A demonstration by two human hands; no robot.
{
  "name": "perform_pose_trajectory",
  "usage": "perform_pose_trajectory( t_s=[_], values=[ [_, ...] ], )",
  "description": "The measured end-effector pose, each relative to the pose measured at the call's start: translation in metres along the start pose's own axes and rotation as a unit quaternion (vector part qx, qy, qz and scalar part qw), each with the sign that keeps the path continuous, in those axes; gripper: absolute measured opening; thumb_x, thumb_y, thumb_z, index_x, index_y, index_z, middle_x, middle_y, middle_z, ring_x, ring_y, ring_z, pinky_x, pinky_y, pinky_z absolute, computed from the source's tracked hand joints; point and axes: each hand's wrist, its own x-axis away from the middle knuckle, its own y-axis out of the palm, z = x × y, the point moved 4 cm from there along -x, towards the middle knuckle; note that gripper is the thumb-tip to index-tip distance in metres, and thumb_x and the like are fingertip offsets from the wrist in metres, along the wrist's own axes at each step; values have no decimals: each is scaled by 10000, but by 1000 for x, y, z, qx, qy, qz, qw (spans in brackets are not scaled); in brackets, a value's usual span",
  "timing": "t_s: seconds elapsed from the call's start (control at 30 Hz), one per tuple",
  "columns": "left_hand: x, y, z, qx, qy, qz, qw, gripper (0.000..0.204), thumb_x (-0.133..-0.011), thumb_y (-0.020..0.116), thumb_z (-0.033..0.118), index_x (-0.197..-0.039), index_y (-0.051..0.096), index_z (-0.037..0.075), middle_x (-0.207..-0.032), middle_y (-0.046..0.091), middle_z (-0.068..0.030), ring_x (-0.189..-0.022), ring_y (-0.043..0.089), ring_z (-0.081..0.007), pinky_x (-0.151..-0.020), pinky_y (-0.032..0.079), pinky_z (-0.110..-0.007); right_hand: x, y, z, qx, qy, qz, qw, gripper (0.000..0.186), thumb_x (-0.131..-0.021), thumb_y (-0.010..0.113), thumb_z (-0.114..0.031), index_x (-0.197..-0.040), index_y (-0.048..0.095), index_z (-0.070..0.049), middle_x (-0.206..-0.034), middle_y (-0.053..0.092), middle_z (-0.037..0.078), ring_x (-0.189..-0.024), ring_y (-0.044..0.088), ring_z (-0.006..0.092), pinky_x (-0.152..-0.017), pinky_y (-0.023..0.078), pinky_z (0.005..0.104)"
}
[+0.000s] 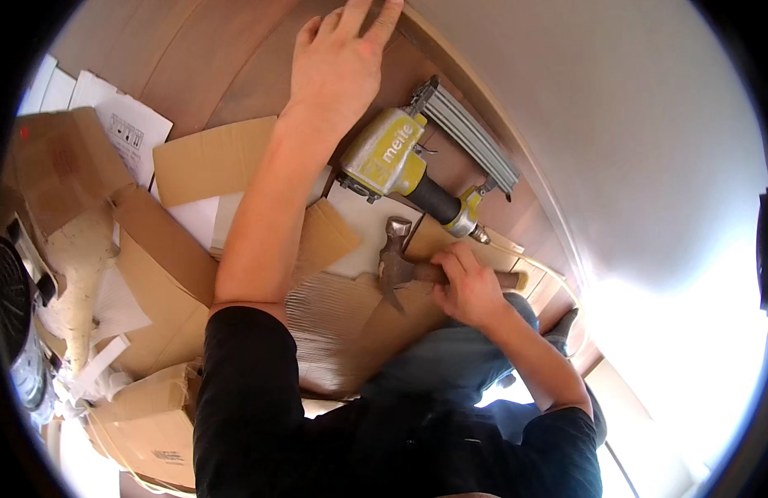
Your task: The person cuts a piece of wood using a miter saw on a balcony, carries it inside, and attaches it to the wall at the floor level using a hammer and a pneumatic nail gun.
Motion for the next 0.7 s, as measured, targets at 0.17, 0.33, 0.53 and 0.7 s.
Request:
perform_pose_trajectory(
  t_s=[0.17, 0.33, 0.53, 0.7],
  values=[
    [4, 7, 1, -10, -12, -13, 1000, 692, -935, 543, 79, -1607, 377, 103, -1704, 236, -142, -1362, 491, -306, -1163, 380, -498, 11, -86, 2, -320, -20, -35, 946, 437, -834, 752, -270, -1196, 623, -62, -1143, 615, 120, -967, 664, 279, -801, 560, 397],
    [3, 9, 3, 1, -14, -25, 1000, 687, -964, 518, 110, -1625, 332, 98, -1712, 207, -148, -1380, 471, -310, -1180, 360, -494, -70, -188, -31, -465, -180, 219, 839, 477, -999, 636, -540, -1250, 622, -134, -908, 589, 36, -652, 603, 159, -631, 521, 391],
    [4, 5, 3, 13, -20, 2, 1000, 648, -976, 507, 119, -1606, 364, 84, -1709, 217, -156, -1376, 480, -302, -1166, 374, -485, -169, -242, -52, -332, -264, 402, 811, 497, -1031, 548, -584, -783, 578, -155, -617, 468, -9, -526, 505, 156, -586, 519, 374],
    [1, 2, 6, 16, -10, 6, 1000, 633, -976, 504, 127, -1593, 380, 66, -1702, 241, -162, -1369, 491, -302, -1159, 382, -484, -183, -233, -69, -182, -256, 449, 836, 652, -993, 535, -656, -585, 456, -154, -527, 422, -8, -470, 486, 163, -576, 553, 398]
  ],
)
